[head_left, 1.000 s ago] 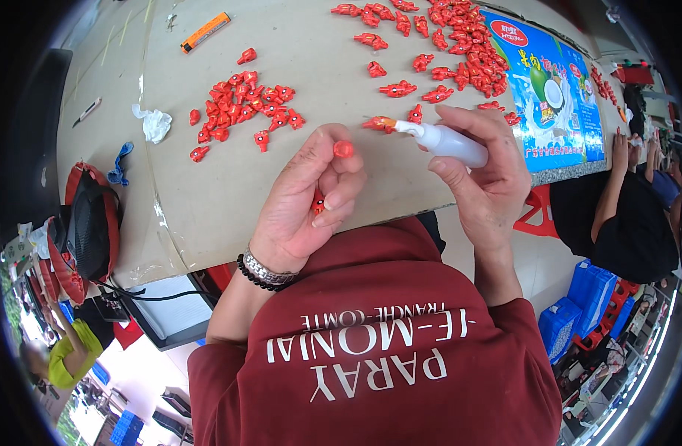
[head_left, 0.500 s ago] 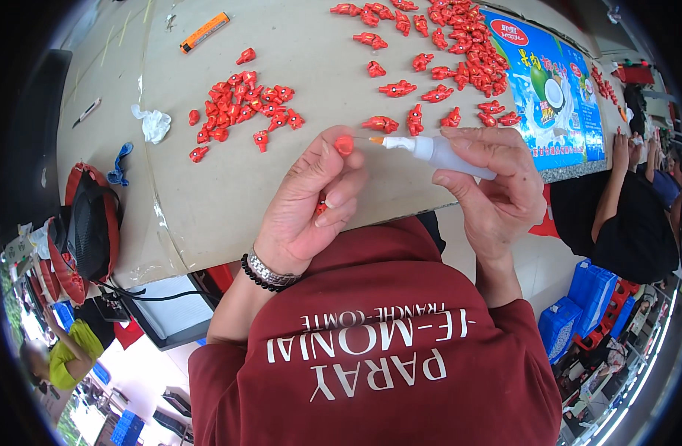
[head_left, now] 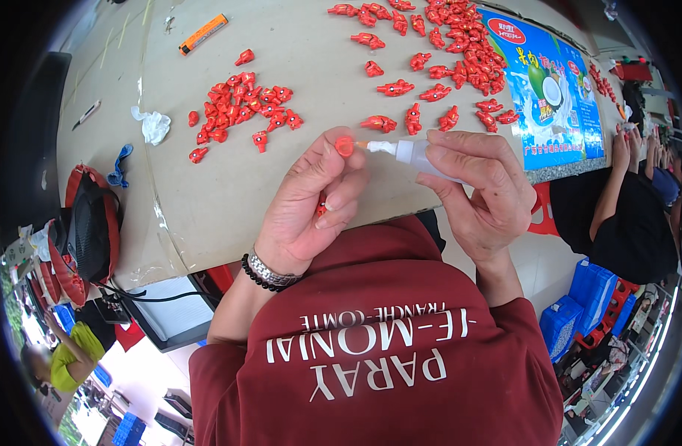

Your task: The person sits at a table and repeatedly picks up small red wrapped candies. Using a small white bottle with a fine tip, they apply a substance to the top of each candy and then place it back on the table. The process is repeated for numerous candies throughout the clip.

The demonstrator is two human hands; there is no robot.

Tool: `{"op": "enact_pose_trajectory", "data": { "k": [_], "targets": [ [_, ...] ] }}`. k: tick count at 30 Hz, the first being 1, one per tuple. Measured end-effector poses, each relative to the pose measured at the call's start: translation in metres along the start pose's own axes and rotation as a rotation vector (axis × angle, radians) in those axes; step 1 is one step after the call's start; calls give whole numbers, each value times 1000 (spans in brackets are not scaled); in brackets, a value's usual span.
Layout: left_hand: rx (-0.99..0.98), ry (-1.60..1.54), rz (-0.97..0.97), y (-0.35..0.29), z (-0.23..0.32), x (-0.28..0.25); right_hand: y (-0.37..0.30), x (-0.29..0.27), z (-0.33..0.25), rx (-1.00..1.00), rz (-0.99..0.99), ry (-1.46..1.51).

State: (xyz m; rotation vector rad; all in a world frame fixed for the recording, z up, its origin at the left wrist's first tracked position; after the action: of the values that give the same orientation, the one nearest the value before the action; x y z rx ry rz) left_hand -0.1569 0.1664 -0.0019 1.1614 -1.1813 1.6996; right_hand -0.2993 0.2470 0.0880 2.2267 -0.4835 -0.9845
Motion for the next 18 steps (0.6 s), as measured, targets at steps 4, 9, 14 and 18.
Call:
{"op": "enact_pose_trajectory", "data": {
  "k": [4,9,14,18],
  "targets": [
    [-2,7,-7,0,0,1,0,1,0,-12,-2,-4],
    [-1,9,0,0,0,0,0,2,0,-21,-7,-25],
    [12,13,-2,-1,0,0,1,2,-2,-39,-8,-59],
    [34,33,-1,-1,0,0,1,2,-3,-63,-7,-94]
  ]
}}
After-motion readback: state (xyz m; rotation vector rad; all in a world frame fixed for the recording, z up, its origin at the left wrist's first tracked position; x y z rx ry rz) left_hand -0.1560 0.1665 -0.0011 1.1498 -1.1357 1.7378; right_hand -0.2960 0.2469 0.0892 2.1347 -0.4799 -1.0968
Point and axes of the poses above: each hand's wrist, its own y-axis towards the middle knuckle, its own x-axis out of the palm, z = x × y, the point moved 5 cm from there along y, towards the middle knuckle, and after that the axes turned 7 degrees about -x, right-handed, at the moved point
